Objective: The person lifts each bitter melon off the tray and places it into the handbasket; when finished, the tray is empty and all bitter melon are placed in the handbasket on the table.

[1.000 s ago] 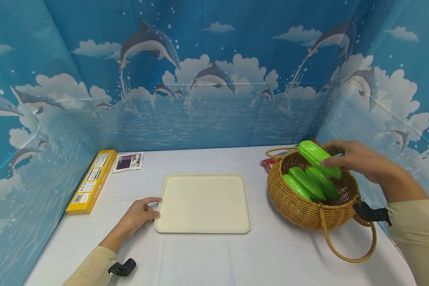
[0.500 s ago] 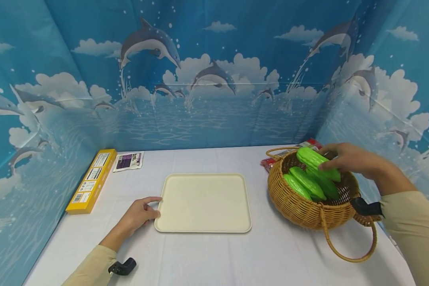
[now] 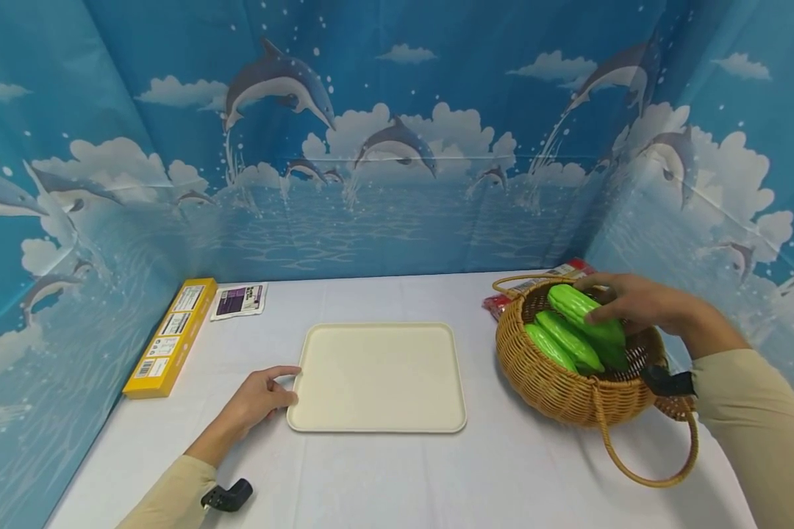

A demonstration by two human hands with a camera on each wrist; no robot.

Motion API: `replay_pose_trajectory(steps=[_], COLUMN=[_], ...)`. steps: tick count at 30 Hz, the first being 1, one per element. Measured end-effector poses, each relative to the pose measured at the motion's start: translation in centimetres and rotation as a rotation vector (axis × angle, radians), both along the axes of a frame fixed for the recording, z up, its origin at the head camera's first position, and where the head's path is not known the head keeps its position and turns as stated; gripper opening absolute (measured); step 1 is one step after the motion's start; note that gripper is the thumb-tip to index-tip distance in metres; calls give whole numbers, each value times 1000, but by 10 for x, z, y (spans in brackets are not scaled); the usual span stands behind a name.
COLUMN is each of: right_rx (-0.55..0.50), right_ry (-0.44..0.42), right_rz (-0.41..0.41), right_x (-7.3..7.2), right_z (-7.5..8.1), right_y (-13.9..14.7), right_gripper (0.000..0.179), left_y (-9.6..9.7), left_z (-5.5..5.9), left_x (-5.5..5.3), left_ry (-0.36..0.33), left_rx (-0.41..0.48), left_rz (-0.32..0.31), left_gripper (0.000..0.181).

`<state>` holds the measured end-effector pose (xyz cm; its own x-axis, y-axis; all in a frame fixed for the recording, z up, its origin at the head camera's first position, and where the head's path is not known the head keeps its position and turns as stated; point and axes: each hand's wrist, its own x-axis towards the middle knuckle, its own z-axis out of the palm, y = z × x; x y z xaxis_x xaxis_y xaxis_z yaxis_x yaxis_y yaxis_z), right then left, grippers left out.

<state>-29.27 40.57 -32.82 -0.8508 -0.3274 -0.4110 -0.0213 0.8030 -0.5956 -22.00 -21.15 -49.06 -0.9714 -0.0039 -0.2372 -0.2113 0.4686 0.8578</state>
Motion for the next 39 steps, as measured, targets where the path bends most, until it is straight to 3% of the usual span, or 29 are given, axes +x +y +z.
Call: replay_pose_trajectory(steps=[16, 25, 39], right_rx=[1, 40, -6], right_ry=[-91, -5, -169], right_rz=[10, 66, 12], right_x=[-13, -15, -14], right_z=[-5, -16, -11], right_y=[-3, 6, 10], right_gripper=[86, 75, 89], left_y=[0, 1, 1], left_z=[0, 0, 0], left_x=[1, 1, 1], left_ry=[9, 0, 3], left_rx=[-14, -18, -23], left_rz=[-3, -7, -2], left_gripper=[49, 49, 49])
